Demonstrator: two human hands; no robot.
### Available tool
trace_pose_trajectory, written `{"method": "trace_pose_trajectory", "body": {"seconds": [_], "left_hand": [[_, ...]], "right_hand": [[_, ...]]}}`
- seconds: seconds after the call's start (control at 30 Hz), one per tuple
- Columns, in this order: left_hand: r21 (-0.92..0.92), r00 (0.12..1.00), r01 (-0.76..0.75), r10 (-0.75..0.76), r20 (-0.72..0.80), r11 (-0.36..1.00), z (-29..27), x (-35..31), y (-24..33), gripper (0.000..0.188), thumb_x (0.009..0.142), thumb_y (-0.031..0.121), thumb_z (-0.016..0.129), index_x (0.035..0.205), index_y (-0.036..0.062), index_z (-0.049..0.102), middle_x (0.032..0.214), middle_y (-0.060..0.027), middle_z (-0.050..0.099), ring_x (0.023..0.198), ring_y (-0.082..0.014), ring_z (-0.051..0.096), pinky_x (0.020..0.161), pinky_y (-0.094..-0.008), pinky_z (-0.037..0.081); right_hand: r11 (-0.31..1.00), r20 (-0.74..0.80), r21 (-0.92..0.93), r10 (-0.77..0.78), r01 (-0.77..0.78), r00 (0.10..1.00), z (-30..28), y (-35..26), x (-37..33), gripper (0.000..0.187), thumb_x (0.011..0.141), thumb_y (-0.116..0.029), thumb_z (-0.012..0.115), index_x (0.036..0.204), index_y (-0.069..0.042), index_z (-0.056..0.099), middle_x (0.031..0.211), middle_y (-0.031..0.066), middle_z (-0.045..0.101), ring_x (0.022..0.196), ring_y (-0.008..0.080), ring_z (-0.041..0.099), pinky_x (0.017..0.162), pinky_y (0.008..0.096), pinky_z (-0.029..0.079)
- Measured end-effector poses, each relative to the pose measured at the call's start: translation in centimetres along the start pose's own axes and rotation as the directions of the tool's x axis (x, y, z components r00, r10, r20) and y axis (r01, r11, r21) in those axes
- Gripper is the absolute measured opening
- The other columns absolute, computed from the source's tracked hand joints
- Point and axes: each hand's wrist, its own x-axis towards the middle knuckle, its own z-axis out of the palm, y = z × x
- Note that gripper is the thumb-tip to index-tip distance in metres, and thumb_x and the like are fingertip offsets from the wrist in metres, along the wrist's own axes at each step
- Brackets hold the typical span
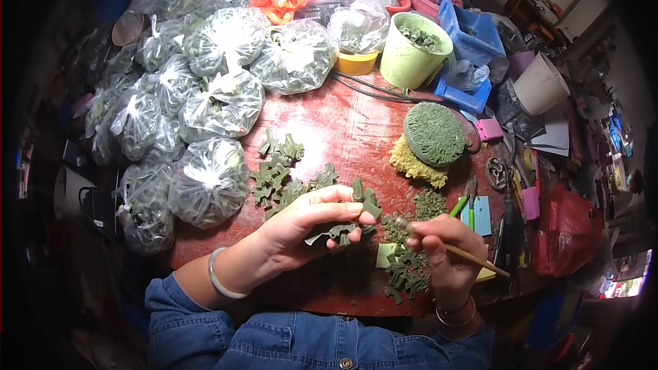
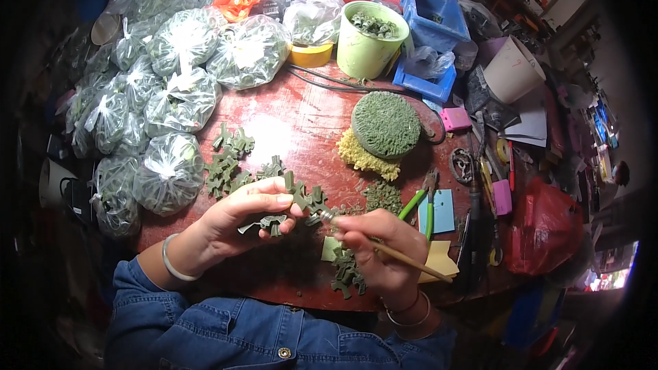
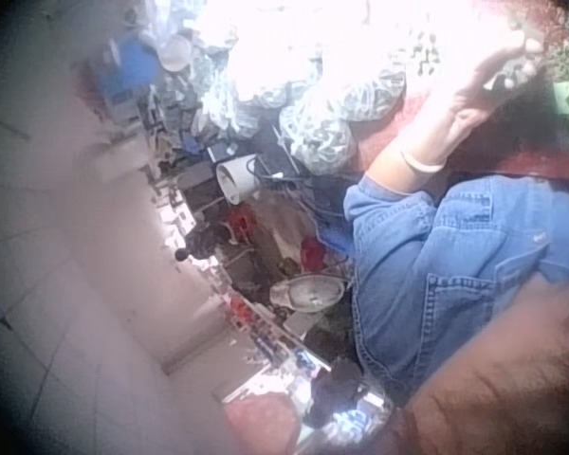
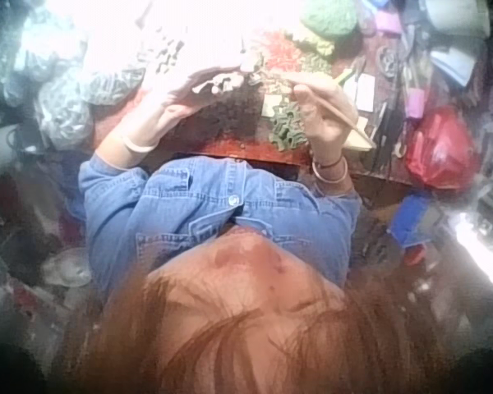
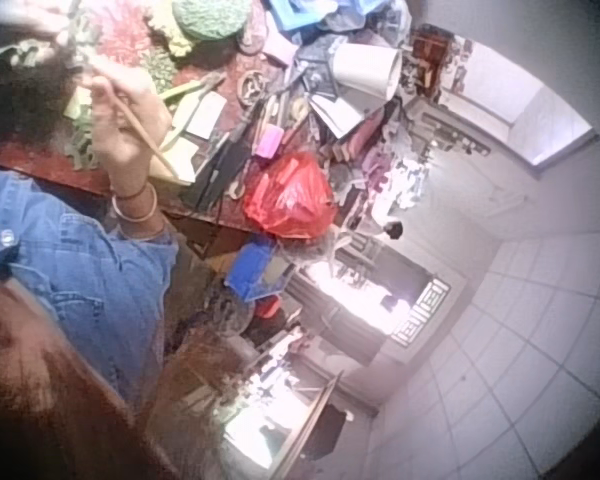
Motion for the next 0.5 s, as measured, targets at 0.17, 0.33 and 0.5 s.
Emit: {"method": "trace_pose_trajectory", "body": {"seconds": [0.17, 0.33, 0.5], "left_hand": [[0.142, 0.994, -0.092, 0.100, -0.048, 0.986, 0.87, -0.23, -0.15, 0.017, 0.094, 0.014, 0.062, 0.107, 0.0060, 0.057, 0.098, -0.0060, 0.068, 0.079, -0.0102, 0.064, 0.054, -0.0185, 0.044], [0.224, 0.987, -0.126, 0.145, -0.073, 0.966, 0.28, -0.20, -0.95, 0.015, 0.095, 0.016, 0.063, 0.107, 0.0088, 0.058, 0.100, -0.0051, 0.069, 0.080, -0.0085, 0.064, 0.055, -0.0181, 0.044], [0.213, 0.995, -0.055, 0.070, -0.065, 0.976, 0.99, -0.45, -0.31, 0.016, 0.094, 0.016, 0.064, 0.107, 0.0090, 0.059, 0.099, -0.0041, 0.069, 0.079, -0.0080, 0.065, 0.057, -0.0177, 0.044]], "right_hand": [[0.970, -0.035, -0.199, -0.149, 0.139, 0.988, 0.38, 0.29, 0.26, 0.013, 0.092, -0.008, 0.066, 0.097, 0.004, 0.069, 0.082, 0.0117, 0.069, 0.069, 0.0163, 0.066, 0.061, 0.0242, 0.051], [0.984, 0.137, -0.100, -0.135, 0.149, 0.981, 0.26, -0.35, 0.38, 0.021, 0.091, -0.017, 0.069, 0.097, 0.002, 0.071, 0.079, 0.0097, 0.067, 0.069, 0.0189, 0.063, 0.062, 0.0300, 0.049], [0.991, 0.046, -0.129, -0.030, 0.036, 0.998, 0.05, 0.08, 0.30, 0.018, 0.092, -0.015, 0.068, 0.097, 0.003, 0.070, 0.080, 0.0108, 0.068, 0.070, 0.0200, 0.063, 0.063, 0.0288, 0.050]]}}
